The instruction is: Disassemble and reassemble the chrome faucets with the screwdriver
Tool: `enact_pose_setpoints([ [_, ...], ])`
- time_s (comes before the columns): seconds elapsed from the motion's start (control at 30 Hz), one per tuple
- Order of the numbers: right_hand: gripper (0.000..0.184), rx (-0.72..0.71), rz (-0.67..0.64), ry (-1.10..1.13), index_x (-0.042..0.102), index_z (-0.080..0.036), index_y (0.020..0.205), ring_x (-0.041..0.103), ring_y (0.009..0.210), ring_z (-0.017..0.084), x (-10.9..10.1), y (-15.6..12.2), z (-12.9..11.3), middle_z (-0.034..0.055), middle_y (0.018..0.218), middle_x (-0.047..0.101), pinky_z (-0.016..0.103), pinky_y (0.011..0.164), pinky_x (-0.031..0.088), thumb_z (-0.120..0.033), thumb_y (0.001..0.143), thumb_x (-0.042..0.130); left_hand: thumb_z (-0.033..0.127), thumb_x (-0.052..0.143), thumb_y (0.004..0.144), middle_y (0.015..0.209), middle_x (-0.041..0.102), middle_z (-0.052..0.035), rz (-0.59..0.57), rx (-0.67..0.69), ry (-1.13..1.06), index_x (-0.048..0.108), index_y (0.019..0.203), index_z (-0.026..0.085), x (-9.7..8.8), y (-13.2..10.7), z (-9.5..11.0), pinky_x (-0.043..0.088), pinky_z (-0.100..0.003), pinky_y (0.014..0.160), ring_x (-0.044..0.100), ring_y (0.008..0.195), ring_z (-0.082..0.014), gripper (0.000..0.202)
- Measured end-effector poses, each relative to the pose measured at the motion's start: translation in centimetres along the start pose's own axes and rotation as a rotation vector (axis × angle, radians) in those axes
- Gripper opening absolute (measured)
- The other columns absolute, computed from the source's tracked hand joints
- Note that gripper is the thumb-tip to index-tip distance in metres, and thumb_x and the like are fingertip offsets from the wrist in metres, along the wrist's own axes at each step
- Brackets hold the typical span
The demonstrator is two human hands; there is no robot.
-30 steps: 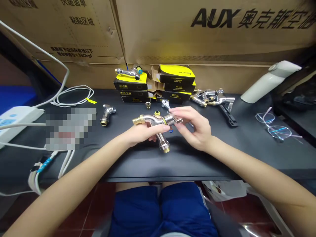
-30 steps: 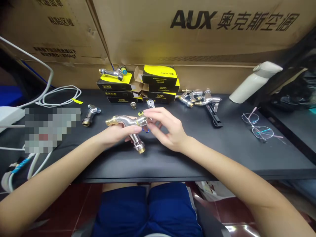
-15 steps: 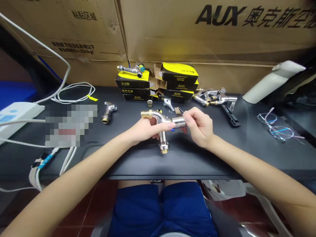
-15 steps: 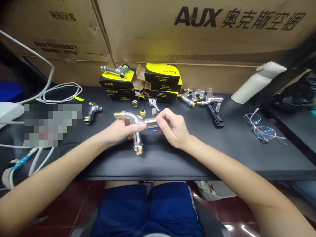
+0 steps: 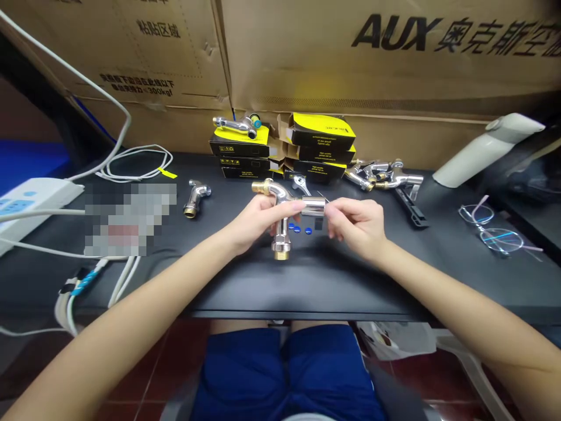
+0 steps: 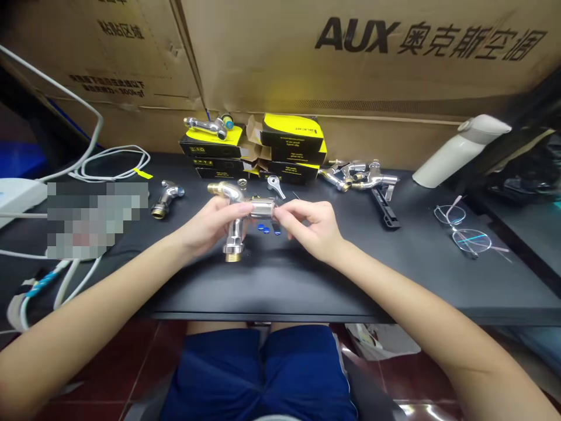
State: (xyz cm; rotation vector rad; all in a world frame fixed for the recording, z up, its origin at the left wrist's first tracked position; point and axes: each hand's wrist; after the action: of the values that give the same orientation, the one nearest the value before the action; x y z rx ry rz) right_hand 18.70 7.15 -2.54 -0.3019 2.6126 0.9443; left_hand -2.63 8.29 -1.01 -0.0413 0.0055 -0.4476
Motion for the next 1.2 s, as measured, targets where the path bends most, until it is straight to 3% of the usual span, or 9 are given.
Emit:
enact_pose_setpoints([
  [0.17,0.042,-0.09,0.019,-0.15,0.056,-0.018,0.055,0.038,0.04,0.007,-0.1,0.2,-0.1,-0.0043,0.045,0.047,0.024,0.045,0.033,-0.03,0.095,0.054,0.054,0.063,0.082,0.053,0.05,0.0006,-0.029,0.001,0.1,0.063,0.067,0.014,0.2,0.1,0.0,0.034,-0.022,0.046,0.045,0.049,-0.0098,0.043],
  [0.33,0.037,-0.177,-0.04,-0.094,0.053,-0.018,0.055,0.042,0.042,0.007,-0.2,0.3,-0.2,-0.004,0.047,0.051,0.023,0.045,0.034,-0.018,0.091,0.053,0.058,0.056,0.086,0.051,0.045,0.0029,-0.05,0.024,0.15,0.052,0.061,0.016,0.6,0.1,-0.1,0.037,-0.021,0.043,0.044,0.045,-0.0085,0.049],
  [0.5,0.014,-0.209,-0.071,-0.023,0.065,-0.02,0.075,0.054,0.047,0.011,0.0,0.2,-0.3,-0.0011,0.059,0.064,0.025,0.049,0.044,-0.016,0.084,0.055,0.06,0.053,0.088,0.049,0.045,0.0029,0.0,0.034,0.167,0.046,0.059,0.017,0.6,0.2,-0.2,0.037,-0.021,0.041,0.045,0.043,-0.0084,0.052],
  [0.7,0.007,-0.197,-0.067,-0.03,0.068,-0.023,0.083,0.063,0.055,0.015,0.4,-0.1,-0.2,0.0005,0.066,0.069,0.03,0.056,0.053,-0.019,0.083,0.062,0.061,0.052,0.088,0.046,0.046,0.0033,-0.018,0.058,0.303,0.049,0.06,0.017,0.2,0.2,-0.3,0.035,-0.021,0.042,0.046,0.042,-0.0089,0.052],
  [0.8,0.018,-0.144,-0.09,-0.012,0.069,-0.024,0.099,0.064,0.056,0.015,0.4,-0.4,-0.1,0.0002,0.07,0.071,0.03,0.058,0.056,-0.019,0.084,0.062,0.061,0.053,0.088,0.044,0.045,0.004,-0.063,0.025,0.332,0.051,0.061,0.017,0.2,0.3,-0.5,0.035,-0.021,0.043,0.046,0.041,-0.0095,0.051],
  [0.97,0.033,0.015,-0.082,0.2,0.059,-0.023,0.123,0.063,0.055,0.014,0.2,-0.7,-0.2,-0.0005,0.068,0.066,0.029,0.054,0.055,-0.027,0.09,0.059,0.061,0.054,0.086,0.044,0.039,0.0042,-0.089,-0.026,0.222,0.042,0.053,0.018,0.1,0.5,-0.7,0.032,-0.022,0.042,0.039,0.04,-0.0077,0.056],
  [1.1,0.041,0.081,-0.062,0.288,0.056,-0.023,0.13,0.058,0.051,0.012,0.1,-0.5,-0.5,-0.0019,0.067,0.064,0.028,0.051,0.054,-0.032,0.09,0.062,0.063,0.057,0.084,0.047,0.041,0.0027,-0.13,-0.078,0.138,0.045,0.054,0.018,-0.2,0.6,-0.6,0.031,-0.023,0.042,0.038,0.042,-0.0084,0.055],
  [1.2,0.04,0.102,-0.036,0.29,0.061,-0.024,0.125,0.056,0.048,0.011,0.2,-0.2,-0.5,-0.0035,0.065,0.06,0.026,0.047,0.052,-0.033,0.088,0.067,0.061,0.059,0.083,0.049,0.042,0.002,-0.166,-0.092,0.09,0.046,0.055,0.018,-0.4,0.4,-0.4,0.033,-0.024,0.043,0.039,0.043,-0.0089,0.053],
])
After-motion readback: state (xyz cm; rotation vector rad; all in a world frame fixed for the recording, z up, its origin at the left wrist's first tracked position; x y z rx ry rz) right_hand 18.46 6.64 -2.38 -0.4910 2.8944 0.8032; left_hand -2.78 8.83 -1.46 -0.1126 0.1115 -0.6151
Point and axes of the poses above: each hand's wrist, its own y-axis towards the middle knuckle, its own x-axis out of the palm, z = x × y
